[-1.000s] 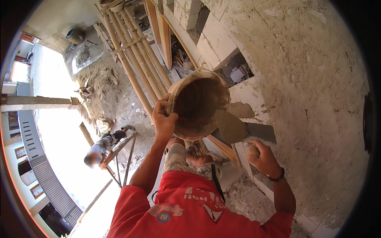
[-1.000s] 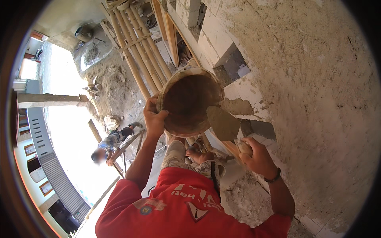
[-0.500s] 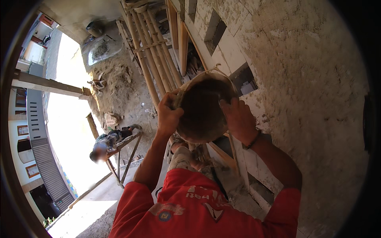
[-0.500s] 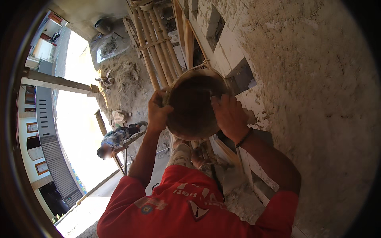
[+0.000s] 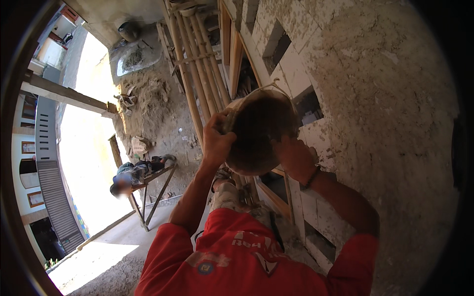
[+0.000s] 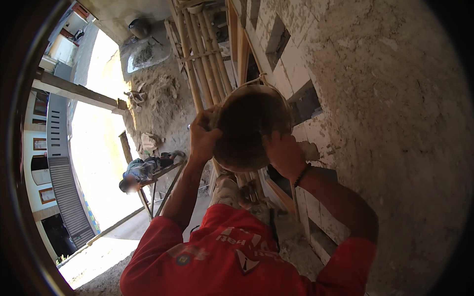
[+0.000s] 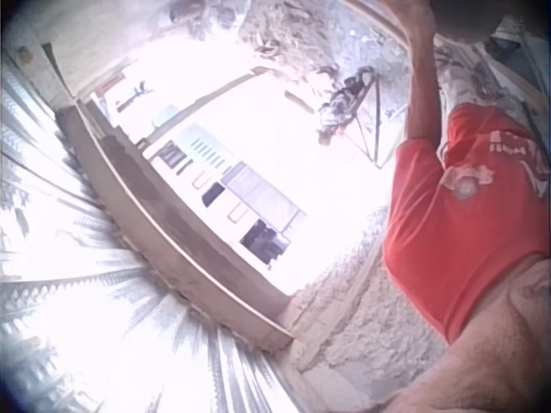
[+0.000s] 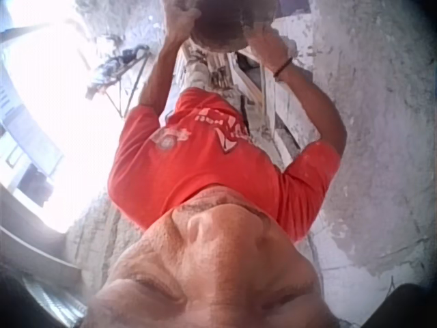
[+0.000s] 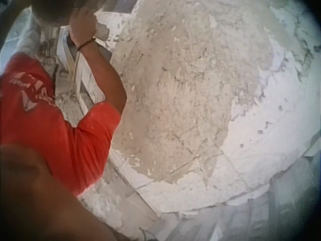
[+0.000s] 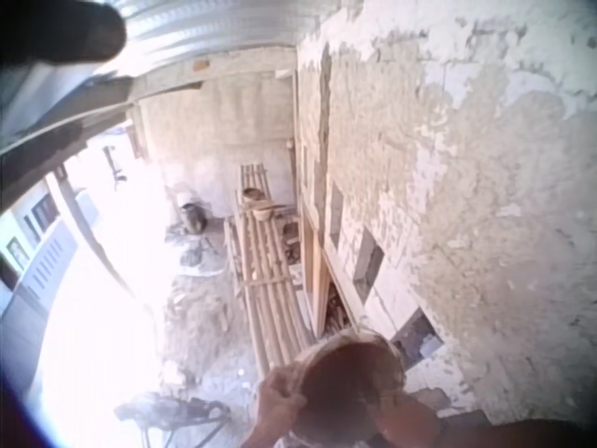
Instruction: The person applies mortar to a wall using a trowel while sitting on a scaffold.
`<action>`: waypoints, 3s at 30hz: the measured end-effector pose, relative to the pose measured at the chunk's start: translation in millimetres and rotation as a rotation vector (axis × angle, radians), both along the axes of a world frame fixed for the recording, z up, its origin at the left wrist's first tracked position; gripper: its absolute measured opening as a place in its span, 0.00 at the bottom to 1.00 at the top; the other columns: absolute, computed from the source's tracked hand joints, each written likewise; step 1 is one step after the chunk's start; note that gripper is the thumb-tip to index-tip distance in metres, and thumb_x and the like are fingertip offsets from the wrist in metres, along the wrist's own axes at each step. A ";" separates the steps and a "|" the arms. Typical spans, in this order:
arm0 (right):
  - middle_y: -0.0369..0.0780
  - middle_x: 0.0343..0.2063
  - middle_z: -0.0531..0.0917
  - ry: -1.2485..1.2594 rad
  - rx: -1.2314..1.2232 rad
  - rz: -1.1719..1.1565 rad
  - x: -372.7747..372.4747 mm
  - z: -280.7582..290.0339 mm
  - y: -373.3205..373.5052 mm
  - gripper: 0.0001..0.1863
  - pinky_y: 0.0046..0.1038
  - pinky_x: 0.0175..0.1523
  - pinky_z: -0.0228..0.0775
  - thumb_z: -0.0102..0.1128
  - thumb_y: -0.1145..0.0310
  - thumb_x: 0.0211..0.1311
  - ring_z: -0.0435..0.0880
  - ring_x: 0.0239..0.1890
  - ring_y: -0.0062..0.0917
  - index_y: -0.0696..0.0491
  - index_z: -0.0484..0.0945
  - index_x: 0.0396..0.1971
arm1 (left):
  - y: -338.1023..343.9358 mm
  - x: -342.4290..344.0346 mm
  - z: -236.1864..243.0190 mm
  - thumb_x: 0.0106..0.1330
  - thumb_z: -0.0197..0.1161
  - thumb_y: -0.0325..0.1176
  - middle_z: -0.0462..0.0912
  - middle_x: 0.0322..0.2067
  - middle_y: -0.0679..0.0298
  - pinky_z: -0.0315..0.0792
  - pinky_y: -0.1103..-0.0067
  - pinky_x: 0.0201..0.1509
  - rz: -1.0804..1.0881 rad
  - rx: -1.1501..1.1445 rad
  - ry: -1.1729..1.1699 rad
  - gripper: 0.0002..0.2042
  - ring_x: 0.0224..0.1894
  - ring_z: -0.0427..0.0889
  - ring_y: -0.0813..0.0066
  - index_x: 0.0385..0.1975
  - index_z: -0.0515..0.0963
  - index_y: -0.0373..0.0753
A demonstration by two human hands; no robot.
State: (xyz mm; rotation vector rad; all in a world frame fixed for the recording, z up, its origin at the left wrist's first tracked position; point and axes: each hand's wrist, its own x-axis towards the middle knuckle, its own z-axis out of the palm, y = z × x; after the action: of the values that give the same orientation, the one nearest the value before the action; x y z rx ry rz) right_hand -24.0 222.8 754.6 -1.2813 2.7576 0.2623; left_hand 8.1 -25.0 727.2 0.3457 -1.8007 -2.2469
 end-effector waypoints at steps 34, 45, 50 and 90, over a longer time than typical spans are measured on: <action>0.38 0.27 0.79 -1.661 -1.024 -0.618 57.4 -41.4 74.6 0.20 0.23 0.36 0.73 0.48 0.61 0.73 0.76 0.27 0.18 0.59 0.74 0.56 | -23.5 18.7 -20.2 0.45 0.57 0.17 0.80 0.49 0.53 0.69 0.76 0.57 0.077 -0.053 -0.067 0.14 0.49 0.77 0.69 0.34 0.70 0.31; 0.39 0.36 0.81 -0.757 -0.677 -0.855 123.7 -9.4 130.6 0.24 0.28 0.44 0.72 0.68 0.66 0.57 0.78 0.38 0.22 0.57 0.74 0.53 | -66.1 51.9 -100.5 0.47 0.57 0.20 0.79 0.36 0.57 0.69 0.77 0.50 0.339 -0.569 -0.322 0.11 0.39 0.74 0.72 0.32 0.72 0.28; 0.39 0.34 0.82 -1.159 -0.774 -0.760 136.2 26.0 113.2 0.21 0.28 0.39 0.74 0.67 0.64 0.59 0.79 0.34 0.19 0.58 0.76 0.49 | -98.0 85.3 -135.1 0.47 0.59 0.21 0.78 0.33 0.59 0.70 0.76 0.47 0.346 -0.561 -0.341 0.11 0.37 0.74 0.73 0.32 0.73 0.29; 0.34 0.22 0.75 -0.861 -0.526 -1.012 211.3 -219.9 247.9 0.11 0.26 0.24 0.68 0.54 0.62 0.64 0.74 0.21 0.18 0.54 0.72 0.30 | -91.4 531.8 -377.6 0.50 0.72 0.39 0.85 0.44 0.59 0.78 0.72 0.49 0.165 -0.767 -1.897 0.19 0.48 0.85 0.63 0.43 0.82 0.42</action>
State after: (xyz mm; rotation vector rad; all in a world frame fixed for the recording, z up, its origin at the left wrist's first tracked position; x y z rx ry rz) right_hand 187.4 470.7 534.7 0.1503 2.3018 -0.8879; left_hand 539.9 -116.5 349.7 2.7305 -2.6455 -0.4031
